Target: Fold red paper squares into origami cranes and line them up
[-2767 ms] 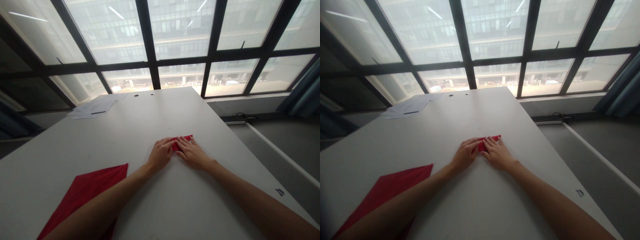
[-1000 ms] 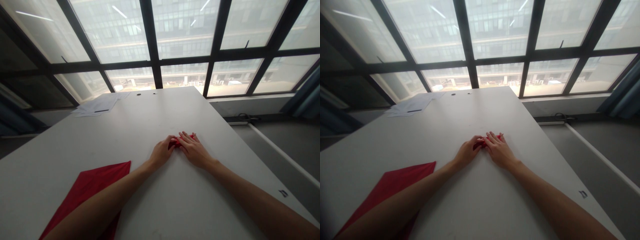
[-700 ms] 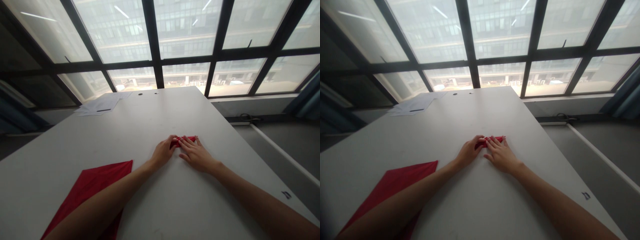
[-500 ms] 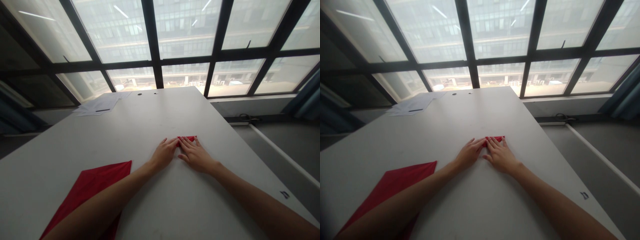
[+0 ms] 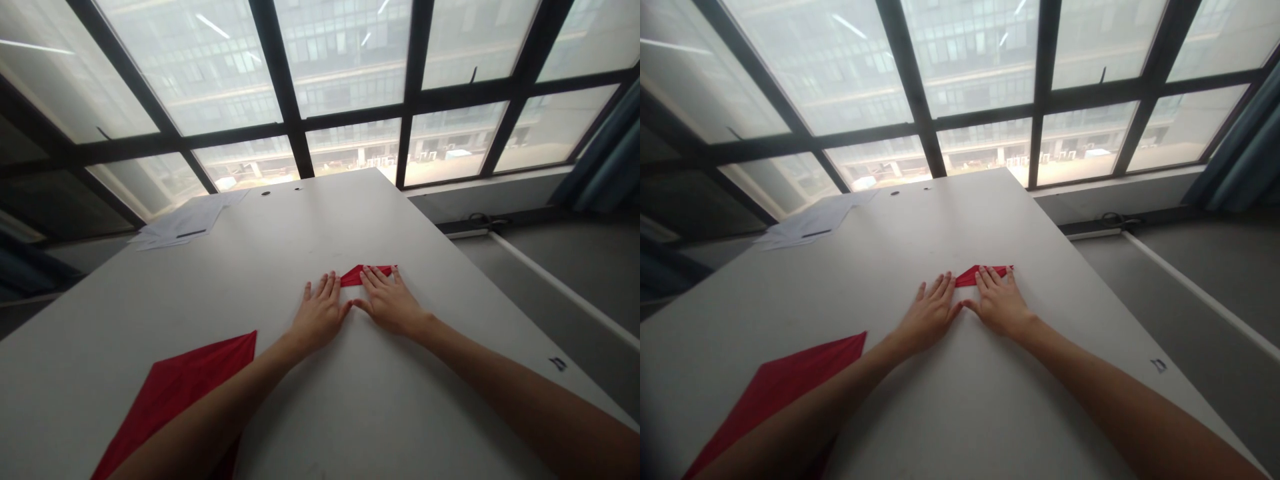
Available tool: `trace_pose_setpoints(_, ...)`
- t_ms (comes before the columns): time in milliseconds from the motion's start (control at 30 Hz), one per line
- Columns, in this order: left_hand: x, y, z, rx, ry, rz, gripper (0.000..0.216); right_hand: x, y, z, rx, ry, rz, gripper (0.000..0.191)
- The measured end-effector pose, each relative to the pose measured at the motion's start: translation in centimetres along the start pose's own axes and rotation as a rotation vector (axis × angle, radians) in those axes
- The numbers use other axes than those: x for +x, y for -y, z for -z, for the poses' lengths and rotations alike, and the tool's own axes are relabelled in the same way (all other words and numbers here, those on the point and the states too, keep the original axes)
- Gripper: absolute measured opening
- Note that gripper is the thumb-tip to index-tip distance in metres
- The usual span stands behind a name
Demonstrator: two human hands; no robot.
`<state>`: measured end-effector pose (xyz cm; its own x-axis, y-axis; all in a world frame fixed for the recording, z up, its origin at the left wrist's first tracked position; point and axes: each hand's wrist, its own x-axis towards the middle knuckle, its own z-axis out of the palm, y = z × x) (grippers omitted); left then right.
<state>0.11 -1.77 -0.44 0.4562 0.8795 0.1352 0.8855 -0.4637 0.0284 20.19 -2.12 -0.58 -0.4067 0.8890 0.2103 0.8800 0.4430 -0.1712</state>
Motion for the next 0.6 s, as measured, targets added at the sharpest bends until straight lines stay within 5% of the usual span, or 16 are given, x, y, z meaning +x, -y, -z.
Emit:
trace_pose_setpoints(167,0.0,-0.3,0.1,0.006,-0.005,0.129,0.069,0.0,-0.3,-0.1,-0.011,-0.002,0.018,0.075)
trace_pose_setpoints(300,-0.2,-0.8,0.2,0.038,-0.129,0.185,0.063,0.0,-0.4,-0.2,-0.017,0.006,0.022,0.071)
trace_pose_setpoints(500,-0.3,-1.9,0.3,-0.067,-0.141,-0.199,0.052,0.0,-0.5,-0.3,-0.016,0.006,0.014,0.070)
trace_pose_setpoints(600,-0.2,-2.0,0.3,-0.128,-0.098,-0.216,0.048,0.0,-0.6,-0.1,-0.010,-0.006,0.020,0.068)
